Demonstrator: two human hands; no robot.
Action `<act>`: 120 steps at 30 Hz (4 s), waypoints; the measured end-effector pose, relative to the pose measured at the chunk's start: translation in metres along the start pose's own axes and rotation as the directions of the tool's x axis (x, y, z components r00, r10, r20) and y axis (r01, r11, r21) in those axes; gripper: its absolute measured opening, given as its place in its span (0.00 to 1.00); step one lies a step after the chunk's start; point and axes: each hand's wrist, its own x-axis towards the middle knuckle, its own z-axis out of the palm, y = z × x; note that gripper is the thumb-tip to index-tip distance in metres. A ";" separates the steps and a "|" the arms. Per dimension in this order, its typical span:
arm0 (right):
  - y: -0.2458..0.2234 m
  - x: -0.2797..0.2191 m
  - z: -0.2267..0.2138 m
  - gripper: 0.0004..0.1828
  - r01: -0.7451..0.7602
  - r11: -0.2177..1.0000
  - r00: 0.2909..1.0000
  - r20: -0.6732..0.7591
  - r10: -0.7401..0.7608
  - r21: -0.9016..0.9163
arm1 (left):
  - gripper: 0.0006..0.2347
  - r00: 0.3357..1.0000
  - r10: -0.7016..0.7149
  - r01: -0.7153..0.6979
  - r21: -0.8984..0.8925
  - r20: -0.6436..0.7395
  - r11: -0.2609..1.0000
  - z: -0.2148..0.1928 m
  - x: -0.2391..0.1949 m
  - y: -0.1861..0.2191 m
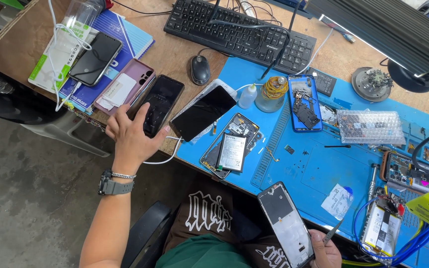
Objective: The person works on a disassembled smartphone, applying adhesive to the back cover and using a metal tool to pry and separate the back panel from the frame. The person handles the phone and tools on a cluttered workbench with other devices and components.
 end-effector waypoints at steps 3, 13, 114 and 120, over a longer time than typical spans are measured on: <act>0.003 0.001 -0.002 0.16 -0.007 1.000 1.000 0.019 0.006 0.006 | 0.27 0.993 0.046 -0.049 -0.023 -0.113 0.999 0.000 -0.014 0.005; -0.001 0.000 0.000 0.16 0.011 1.000 1.000 0.023 -0.011 -0.013 | 0.36 0.997 -0.065 0.062 -0.071 -0.039 0.996 -0.010 -0.024 0.009; -0.062 -0.084 -0.018 0.18 0.704 0.326 0.607 0.296 -0.737 -0.631 | 0.36 0.758 0.617 -0.297 -0.954 -0.212 0.038 0.047 -0.167 0.235; -0.064 -0.091 -0.016 0.18 0.619 0.478 0.742 0.263 -0.617 -0.623 | 0.36 0.723 0.632 -0.418 -0.905 -0.279 0.079 0.041 -0.171 0.241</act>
